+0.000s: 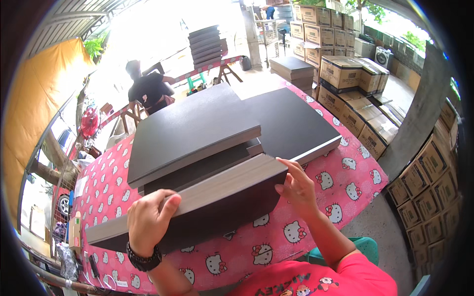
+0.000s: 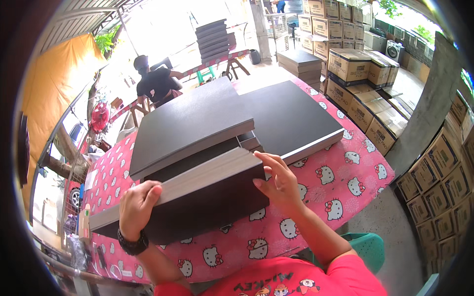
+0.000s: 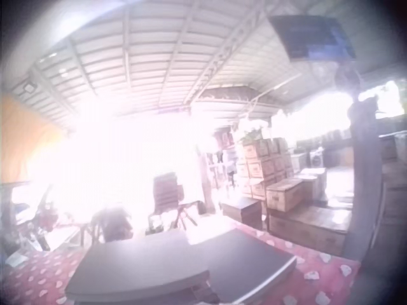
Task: The person stacks large black book covers or portfolio folders by hand onto a table, flipping through the pages of each cover before placing it on the stack.
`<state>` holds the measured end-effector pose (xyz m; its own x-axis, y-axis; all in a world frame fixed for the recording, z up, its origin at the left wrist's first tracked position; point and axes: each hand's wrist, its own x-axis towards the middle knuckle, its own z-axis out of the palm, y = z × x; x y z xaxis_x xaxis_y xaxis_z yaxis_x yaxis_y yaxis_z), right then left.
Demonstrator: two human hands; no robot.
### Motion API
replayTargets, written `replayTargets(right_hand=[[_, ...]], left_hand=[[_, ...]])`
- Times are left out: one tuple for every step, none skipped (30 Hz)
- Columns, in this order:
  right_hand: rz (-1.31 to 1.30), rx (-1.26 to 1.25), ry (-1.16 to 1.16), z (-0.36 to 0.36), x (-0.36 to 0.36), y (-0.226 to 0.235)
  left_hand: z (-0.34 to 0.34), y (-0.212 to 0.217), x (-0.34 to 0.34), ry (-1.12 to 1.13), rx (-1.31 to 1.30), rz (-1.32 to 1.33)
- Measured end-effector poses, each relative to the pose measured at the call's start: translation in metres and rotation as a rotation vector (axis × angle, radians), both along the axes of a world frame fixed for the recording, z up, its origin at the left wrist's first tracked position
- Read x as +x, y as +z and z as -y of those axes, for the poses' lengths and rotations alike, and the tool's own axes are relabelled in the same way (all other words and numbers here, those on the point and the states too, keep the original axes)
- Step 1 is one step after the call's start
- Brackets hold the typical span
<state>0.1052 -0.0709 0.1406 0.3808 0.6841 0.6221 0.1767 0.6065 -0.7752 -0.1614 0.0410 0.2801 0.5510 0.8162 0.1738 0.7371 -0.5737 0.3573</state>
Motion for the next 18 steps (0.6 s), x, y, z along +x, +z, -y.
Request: replayTargets(right_hand=[[-0.007,0.045,-0.012,0.006,-0.005,0.008],[-0.014,0.091,-0.024,0.011,-0.008,0.014],[-0.011,0.11,0.004,0.015,-0.01,0.018],[0.006,0.104,0.011,0.018,-0.011,0.021],[0.022,0.098,0.02,0.021,-0.013,0.023],[0.043,0.092,0.027,0.024,-0.013,0.024],[-0.052,0.07,0.074,0.028,-0.014,0.022],[-0.075,0.046,0.075,0.03,-0.017,0.019],[-0.095,0.024,0.075,0.033,-0.018,0.017],[-0.116,0.003,0.077,0.034,-0.019,0.016],[-0.099,0.008,0.061,0.035,-0.021,0.017],[-0.084,0.017,0.045,0.035,-0.023,0.018],[-0.069,0.025,0.029,0.035,-0.024,0.018],[-0.049,0.041,0.023,0.034,-0.025,0.018],[-0.031,0.059,0.012,0.035,-0.025,0.018],[-0.011,0.075,0.0,0.035,-0.026,0.018],[0.031,0.055,-0.019,0.036,-0.025,0.018],[0.072,0.036,-0.035,0.038,-0.024,0.017]], left_hand=[[0.001,-0.008,-0.005,-0.028,0.069,0.033],[0.001,-0.012,-0.007,-0.058,0.138,0.066],[0.002,-0.012,-0.009,-0.063,0.095,0.072],[0.002,-0.013,-0.009,-0.069,0.103,0.058],[0.002,-0.013,-0.01,-0.073,0.112,0.043],[0.002,-0.014,-0.01,-0.081,0.12,0.033],[0.002,-0.015,-0.009,-0.075,0.111,0.049],[0.002,-0.016,-0.008,-0.068,0.103,0.064],[0.002,-0.016,-0.008,-0.061,0.096,0.081],[0.002,-0.016,-0.007,-0.057,0.092,0.082],[0.001,-0.016,-0.007,-0.053,0.087,0.084],[0.001,-0.015,-0.006,-0.05,0.086,0.083],[0.001,-0.015,-0.006,-0.048,0.082,0.081],[0.0,-0.015,-0.006,-0.046,0.077,0.078],[-0.001,-0.014,-0.006,-0.05,0.073,0.075],[-0.002,-0.014,-0.006,-0.05,0.073,0.076],[-0.003,-0.014,-0.006,-0.05,0.073,0.077],[-0.004,-0.015,-0.006,-0.047,0.075,0.075]])
